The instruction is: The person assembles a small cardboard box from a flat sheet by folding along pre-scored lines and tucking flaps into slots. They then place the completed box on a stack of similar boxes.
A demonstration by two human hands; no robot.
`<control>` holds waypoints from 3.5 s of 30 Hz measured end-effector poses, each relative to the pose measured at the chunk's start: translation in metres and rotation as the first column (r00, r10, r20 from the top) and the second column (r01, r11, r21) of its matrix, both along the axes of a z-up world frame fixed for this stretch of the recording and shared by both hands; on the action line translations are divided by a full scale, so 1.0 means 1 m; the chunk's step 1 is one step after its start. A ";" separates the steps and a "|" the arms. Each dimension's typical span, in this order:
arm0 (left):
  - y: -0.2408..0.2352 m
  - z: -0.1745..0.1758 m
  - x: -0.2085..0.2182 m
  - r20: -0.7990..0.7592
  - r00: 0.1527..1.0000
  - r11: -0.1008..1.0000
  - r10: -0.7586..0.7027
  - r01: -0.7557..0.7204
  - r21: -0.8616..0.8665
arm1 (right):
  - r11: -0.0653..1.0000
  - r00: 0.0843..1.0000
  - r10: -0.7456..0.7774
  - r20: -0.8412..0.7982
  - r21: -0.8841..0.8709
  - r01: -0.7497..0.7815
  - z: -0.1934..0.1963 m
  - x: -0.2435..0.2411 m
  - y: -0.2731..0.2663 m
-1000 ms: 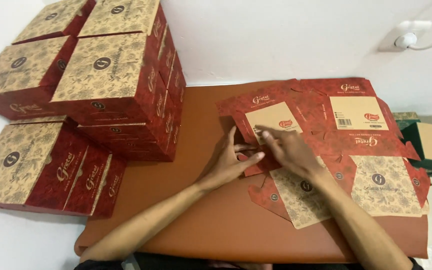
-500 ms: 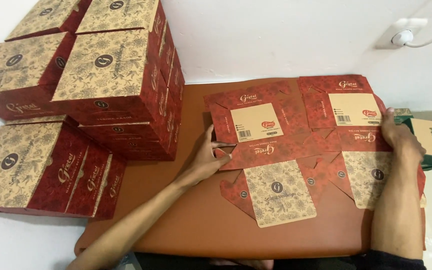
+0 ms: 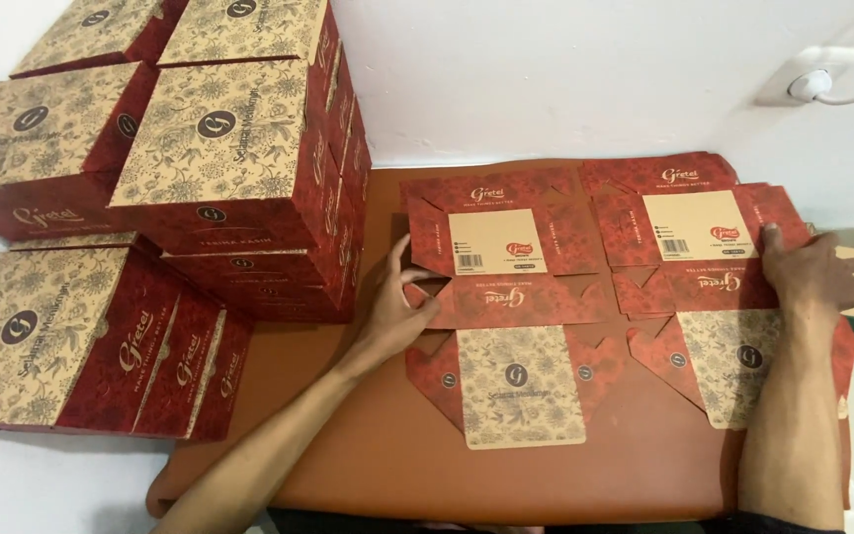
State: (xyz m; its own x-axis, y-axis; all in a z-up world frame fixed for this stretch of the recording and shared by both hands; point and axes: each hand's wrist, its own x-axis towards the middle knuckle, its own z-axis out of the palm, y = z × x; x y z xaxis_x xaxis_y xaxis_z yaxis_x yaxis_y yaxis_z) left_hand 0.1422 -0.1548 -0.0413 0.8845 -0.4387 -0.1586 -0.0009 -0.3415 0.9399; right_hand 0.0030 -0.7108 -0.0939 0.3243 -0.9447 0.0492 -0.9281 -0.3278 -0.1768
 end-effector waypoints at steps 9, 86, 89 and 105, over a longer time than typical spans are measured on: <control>0.002 -0.023 0.007 0.105 0.994 0.999 0.042 -0.041 -0.005 | 0.947 0.996 0.089 -0.004 -0.310 -0.086 -0.029 -0.009 -0.024; 0.010 -0.007 0.012 0.421 0.900 0.835 0.110 0.147 -0.531 | 0.265 0.137 0.948 0.289 -0.471 -0.842 0.039 0.049 0.236; 0.019 0.038 -0.006 0.275 0.960 0.592 -0.049 0.250 -0.766 | 0.168 0.003 0.948 0.320 -0.490 -0.855 0.053 0.040 0.256; -0.006 0.029 -0.022 0.426 0.538 0.684 -0.728 0.613 0.395 | 0.024 0.229 0.856 -0.464 -0.406 -0.913 0.041 0.037 0.257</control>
State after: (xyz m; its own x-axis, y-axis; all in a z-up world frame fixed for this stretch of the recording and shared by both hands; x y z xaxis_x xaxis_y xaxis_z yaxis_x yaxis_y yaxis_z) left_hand 0.1203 -0.1609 -0.0126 0.2983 -0.9516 0.0743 -0.7539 -0.1871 0.6298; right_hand 0.0399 -0.4536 -0.0534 0.9206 0.2802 0.2721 0.1465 -0.8935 0.4245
